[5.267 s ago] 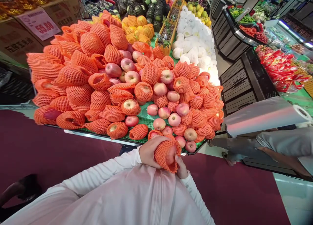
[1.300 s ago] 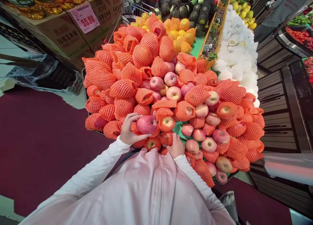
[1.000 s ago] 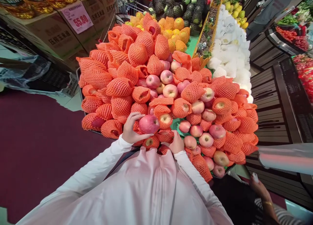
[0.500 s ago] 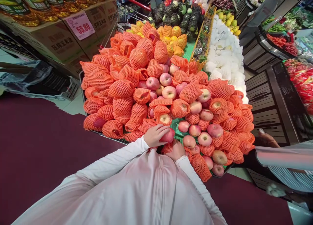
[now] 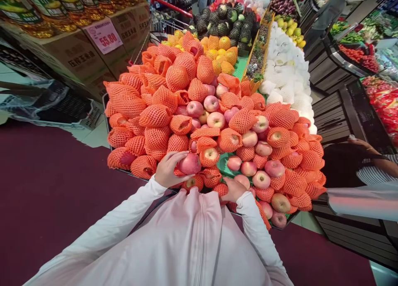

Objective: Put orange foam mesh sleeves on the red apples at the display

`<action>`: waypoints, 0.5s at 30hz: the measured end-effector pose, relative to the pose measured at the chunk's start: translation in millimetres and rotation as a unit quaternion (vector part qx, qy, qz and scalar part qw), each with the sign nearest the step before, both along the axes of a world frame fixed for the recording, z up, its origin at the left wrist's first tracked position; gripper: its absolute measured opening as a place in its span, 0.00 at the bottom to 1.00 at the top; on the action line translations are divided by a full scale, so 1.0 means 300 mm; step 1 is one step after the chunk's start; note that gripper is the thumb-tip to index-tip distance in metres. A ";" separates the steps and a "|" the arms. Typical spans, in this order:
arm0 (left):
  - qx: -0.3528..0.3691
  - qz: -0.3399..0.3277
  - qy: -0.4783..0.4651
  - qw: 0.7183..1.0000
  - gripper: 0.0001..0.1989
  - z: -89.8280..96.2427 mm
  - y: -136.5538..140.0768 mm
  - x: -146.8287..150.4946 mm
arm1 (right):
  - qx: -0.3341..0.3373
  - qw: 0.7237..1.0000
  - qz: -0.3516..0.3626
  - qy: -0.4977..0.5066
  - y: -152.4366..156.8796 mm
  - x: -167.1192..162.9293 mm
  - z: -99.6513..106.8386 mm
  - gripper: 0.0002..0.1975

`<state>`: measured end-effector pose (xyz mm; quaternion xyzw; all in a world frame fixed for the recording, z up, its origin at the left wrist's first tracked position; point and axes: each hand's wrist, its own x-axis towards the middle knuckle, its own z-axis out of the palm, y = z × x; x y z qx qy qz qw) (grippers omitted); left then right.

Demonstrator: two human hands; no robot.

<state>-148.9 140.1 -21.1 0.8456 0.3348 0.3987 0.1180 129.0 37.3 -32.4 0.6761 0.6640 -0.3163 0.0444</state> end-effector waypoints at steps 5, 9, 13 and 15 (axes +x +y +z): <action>-0.001 0.033 -0.008 0.999 0.36 0.006 -0.005 -0.021 | -0.018 1.000 0.009 -0.003 -0.008 -0.050 -0.027 0.17; -0.010 0.028 -0.018 0.999 0.35 -0.002 -0.013 -0.008 | -0.009 0.999 -0.009 0.036 -0.011 -0.035 -0.071 0.14; -0.010 0.010 -0.025 1.000 0.36 -0.012 -0.020 0.005 | 0.009 0.993 -0.047 0.106 0.015 0.013 -0.107 0.24; -0.009 0.002 -0.026 1.000 0.37 -0.012 -0.025 0.006 | 0.027 0.990 -0.080 0.115 0.036 0.006 -0.123 0.25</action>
